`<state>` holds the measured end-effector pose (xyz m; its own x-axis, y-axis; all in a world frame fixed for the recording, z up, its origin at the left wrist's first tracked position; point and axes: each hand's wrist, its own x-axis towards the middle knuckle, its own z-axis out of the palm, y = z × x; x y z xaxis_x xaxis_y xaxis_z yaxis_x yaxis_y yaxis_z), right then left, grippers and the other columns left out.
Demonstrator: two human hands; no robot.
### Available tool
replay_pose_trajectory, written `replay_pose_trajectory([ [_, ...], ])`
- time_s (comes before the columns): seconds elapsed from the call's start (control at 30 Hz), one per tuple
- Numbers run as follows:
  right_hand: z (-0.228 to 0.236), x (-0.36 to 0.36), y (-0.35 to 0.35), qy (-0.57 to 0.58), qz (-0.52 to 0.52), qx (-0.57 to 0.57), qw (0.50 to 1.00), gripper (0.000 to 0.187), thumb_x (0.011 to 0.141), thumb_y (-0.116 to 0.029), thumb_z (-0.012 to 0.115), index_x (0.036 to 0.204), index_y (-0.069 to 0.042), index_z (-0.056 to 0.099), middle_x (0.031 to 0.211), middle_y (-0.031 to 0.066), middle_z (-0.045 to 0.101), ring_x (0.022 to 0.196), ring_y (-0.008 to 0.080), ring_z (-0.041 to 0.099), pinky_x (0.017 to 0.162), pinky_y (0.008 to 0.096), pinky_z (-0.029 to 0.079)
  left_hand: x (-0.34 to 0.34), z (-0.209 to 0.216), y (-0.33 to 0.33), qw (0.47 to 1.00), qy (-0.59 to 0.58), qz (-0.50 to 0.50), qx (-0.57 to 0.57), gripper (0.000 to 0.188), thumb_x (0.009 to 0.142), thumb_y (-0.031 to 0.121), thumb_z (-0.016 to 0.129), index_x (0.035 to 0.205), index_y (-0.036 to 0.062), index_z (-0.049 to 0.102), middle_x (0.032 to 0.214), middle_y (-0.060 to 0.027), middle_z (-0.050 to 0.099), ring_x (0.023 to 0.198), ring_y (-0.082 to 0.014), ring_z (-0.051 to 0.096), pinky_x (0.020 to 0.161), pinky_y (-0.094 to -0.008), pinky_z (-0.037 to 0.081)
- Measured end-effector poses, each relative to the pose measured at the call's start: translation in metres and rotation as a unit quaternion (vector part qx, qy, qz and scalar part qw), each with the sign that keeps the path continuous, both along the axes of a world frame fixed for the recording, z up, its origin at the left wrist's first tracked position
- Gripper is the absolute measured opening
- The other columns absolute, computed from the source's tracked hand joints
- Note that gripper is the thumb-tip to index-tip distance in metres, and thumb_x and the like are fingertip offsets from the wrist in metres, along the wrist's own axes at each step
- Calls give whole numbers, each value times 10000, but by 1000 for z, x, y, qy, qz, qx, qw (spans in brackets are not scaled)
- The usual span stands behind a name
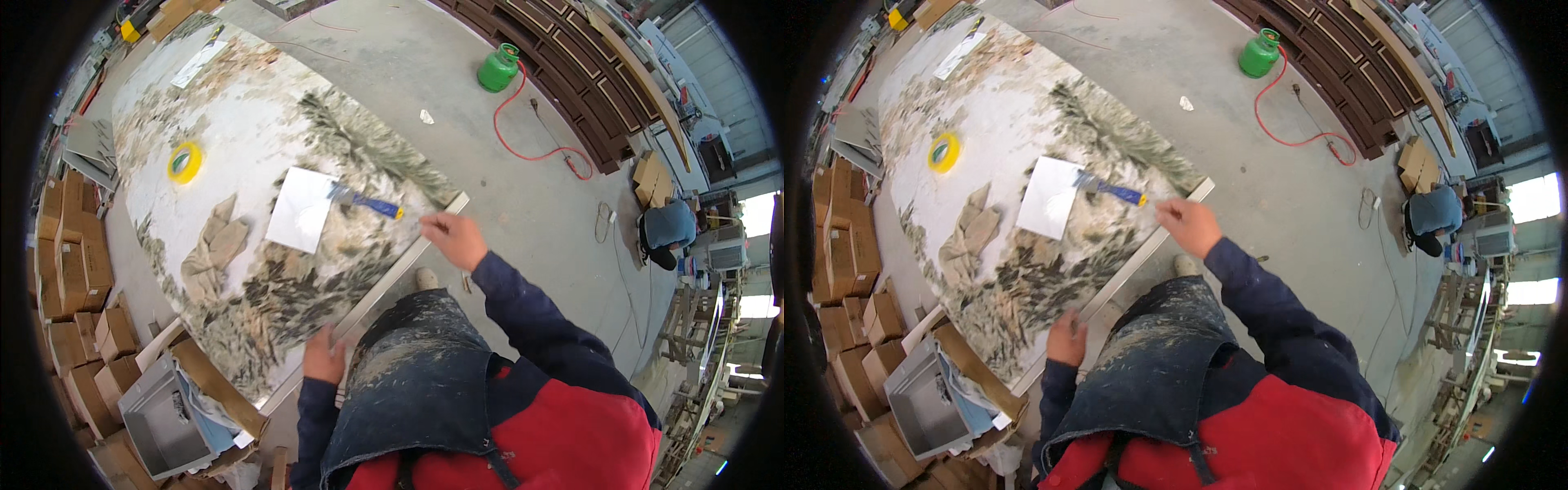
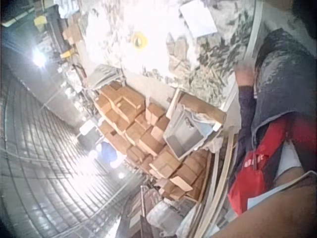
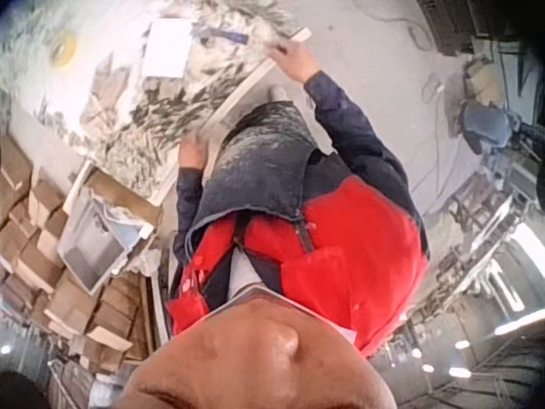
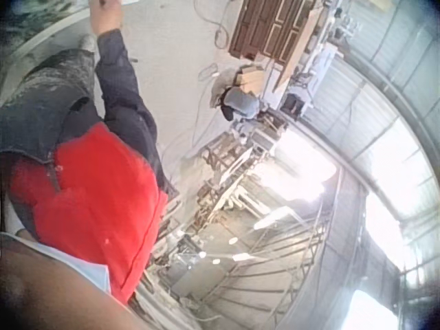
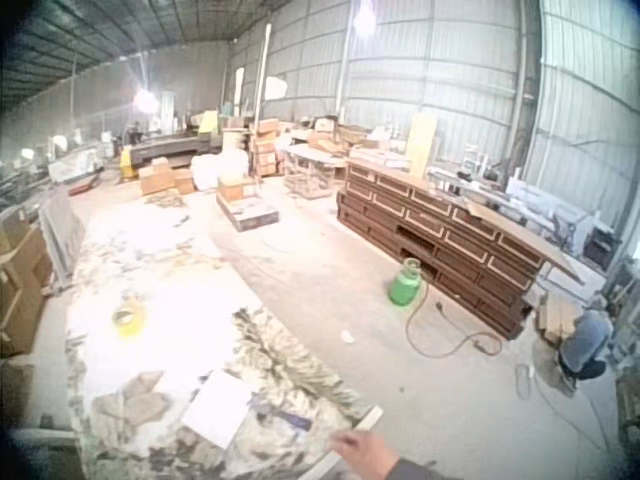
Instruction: The person scrapes a marble slab with a putty knife, then repeatedly rubs the edges with fingers and a roll of yellow tape. The person then moves to a large white marble countertop with a cutout, lifts it, and repositions it on a wooden support frame.
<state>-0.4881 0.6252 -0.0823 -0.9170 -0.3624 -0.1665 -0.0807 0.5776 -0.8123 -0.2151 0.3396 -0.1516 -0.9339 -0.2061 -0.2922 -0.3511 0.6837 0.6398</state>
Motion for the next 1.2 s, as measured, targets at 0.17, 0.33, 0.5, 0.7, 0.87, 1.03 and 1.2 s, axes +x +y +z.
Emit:
replay_pose_trajectory([
  [0.17,-80,13,86,-260,-103,-141,950,303,988,-294,717,1061,-6,777,839,59,733,726,136,639,665,313,524,5,13,30,987,18,154,-32,392,992,185,656,1331,-11,652,1026,-183,717,949,-343,673,852,-456,536],
  [0.33,-126,-6,130,-457,-130,-169,864,320,1002,-324,714,1083,-15,737,929,35,724,769,116,669,696,281,556,34,-11,81,839,-26,489,236,456,1031,263,633,1366,-46,604,1097,-151,733,870,-290,707,828,-414,581],
  [0.5,-173,-27,113,-538,-123,-231,801,374,983,-380,742,1119,-34,695,954,27,688,792,150,669,697,303,568,40,-46,87,564,22,655,502,704,1031,468,618,1504,-12,414,1468,-194,521,1279,-356,573,1041,-509,527],
  [0.7,-161,-41,65,-535,-193,-263,779,443,905,-451,825,1040,-64,656,922,20,651,836,151,652,727,321,547,35,-91,49,463,99,665,578,761,939,502,755,1401,-28,465,1383,-146,553,1353,-327,515,1169,-517,451],
  [0.87,-178,-36,60,-495,-192,-275,802,398,904,-411,835,980,-55,675,888,31,689,831,140,656,706,298,513,37,-104,43,489,110,682,533,576,960,454,748,1246,-3,545,1273,-151,595,1262,-317,582,1128,-501,506],
  [1.03,-178,-32,58,-462,-209,-309,805,370,928,-374,814,1013,-33,698,914,54,724,848,135,668,723,286,501,44,-115,50,508,158,649,544,446,988,407,726,1186,35,582,1101,-132,650,1127,-321,657,1093,-498,548],
  [1.2,-175,-37,63,-471,-188,-296,809,485,929,-399,812,1167,1,675,1017,82,725,933,159,672,786,321,516,37,-115,62,501,194,669,513,407,986,405,730,1158,56,609,1057,-118,665,1088,-320,665,1093,-506,551],
])
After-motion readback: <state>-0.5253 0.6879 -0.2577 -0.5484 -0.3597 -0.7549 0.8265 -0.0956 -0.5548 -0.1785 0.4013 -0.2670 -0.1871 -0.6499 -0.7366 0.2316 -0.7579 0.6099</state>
